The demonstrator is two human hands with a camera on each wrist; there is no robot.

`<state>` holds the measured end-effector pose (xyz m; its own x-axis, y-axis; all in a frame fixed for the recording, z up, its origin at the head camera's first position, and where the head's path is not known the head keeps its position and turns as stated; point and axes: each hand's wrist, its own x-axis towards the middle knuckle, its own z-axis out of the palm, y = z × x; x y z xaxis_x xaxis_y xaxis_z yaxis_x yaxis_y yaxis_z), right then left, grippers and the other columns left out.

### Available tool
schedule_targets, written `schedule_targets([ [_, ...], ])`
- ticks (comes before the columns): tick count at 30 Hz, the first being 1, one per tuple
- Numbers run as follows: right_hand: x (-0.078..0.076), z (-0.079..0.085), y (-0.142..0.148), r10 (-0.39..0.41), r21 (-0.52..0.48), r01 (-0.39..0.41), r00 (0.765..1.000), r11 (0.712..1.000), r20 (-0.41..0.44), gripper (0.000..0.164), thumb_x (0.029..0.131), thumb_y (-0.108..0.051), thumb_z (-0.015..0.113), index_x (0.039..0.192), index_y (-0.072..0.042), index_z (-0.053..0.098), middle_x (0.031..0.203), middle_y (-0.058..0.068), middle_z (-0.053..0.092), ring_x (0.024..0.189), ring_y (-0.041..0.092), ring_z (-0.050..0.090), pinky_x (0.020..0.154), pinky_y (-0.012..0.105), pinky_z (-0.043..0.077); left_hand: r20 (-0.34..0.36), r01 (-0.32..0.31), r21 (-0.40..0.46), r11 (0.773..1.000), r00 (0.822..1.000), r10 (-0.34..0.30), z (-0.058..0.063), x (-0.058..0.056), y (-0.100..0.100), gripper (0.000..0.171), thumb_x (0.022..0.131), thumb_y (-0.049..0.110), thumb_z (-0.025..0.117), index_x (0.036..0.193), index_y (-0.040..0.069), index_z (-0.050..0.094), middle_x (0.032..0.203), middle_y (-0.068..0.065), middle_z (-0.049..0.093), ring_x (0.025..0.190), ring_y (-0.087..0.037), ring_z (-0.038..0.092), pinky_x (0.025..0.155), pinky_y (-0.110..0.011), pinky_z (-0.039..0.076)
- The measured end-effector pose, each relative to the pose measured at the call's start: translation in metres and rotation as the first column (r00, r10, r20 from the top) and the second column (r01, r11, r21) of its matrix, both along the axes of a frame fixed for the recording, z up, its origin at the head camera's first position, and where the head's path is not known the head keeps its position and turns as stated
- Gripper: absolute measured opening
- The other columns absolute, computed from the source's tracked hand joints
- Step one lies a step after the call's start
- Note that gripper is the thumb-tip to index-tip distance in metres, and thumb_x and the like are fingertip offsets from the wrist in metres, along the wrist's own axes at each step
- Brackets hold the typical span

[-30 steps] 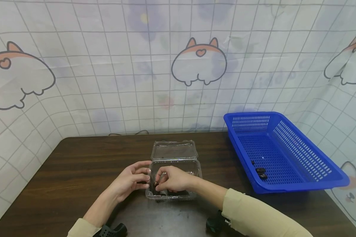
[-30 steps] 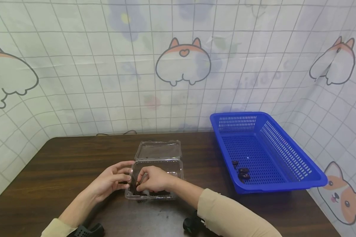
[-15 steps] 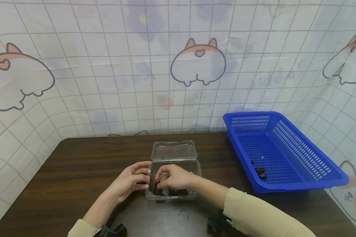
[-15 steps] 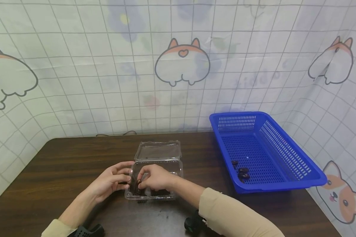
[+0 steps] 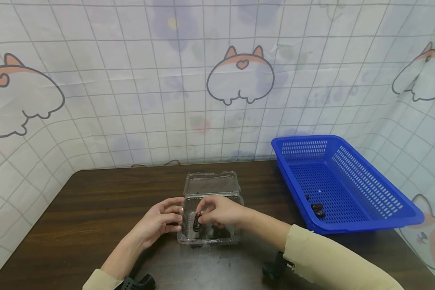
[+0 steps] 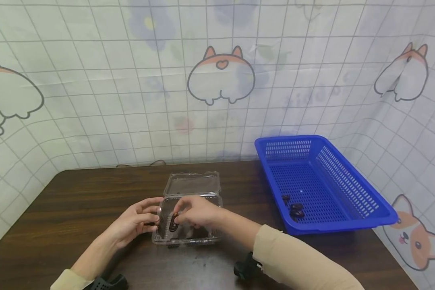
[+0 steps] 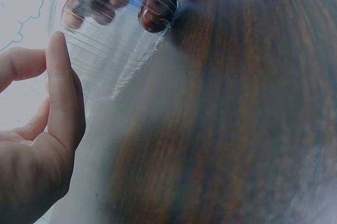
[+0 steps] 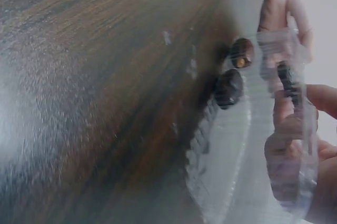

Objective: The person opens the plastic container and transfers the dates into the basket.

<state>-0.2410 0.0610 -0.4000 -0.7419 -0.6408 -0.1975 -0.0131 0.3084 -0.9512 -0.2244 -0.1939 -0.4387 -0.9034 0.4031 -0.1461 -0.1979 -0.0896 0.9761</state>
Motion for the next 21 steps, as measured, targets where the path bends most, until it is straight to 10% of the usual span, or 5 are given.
schedule_targets([
  [21, -0.001, 0.035, 0.045, -0.056, -0.01, 0.056, 0.998, 0.998, -0.011, 0.02, 0.096, -0.009, 0.07, 0.114, -0.004, 0.063, 0.083, 0.005, 0.068, 0.055, 0.015, 0.038, 0.051, 0.029, 0.03, -0.012, -0.006, 0.031, 0.999, 1.0, 0.006, -0.002, 0.001, 0.001, 0.065, 0.095, -0.004, 0.064, 0.153, -0.005, 0.035, 0.109, -0.005, 0.058, 0.081, -0.012, 0.062, 0.075, -0.03, 0.061],
])
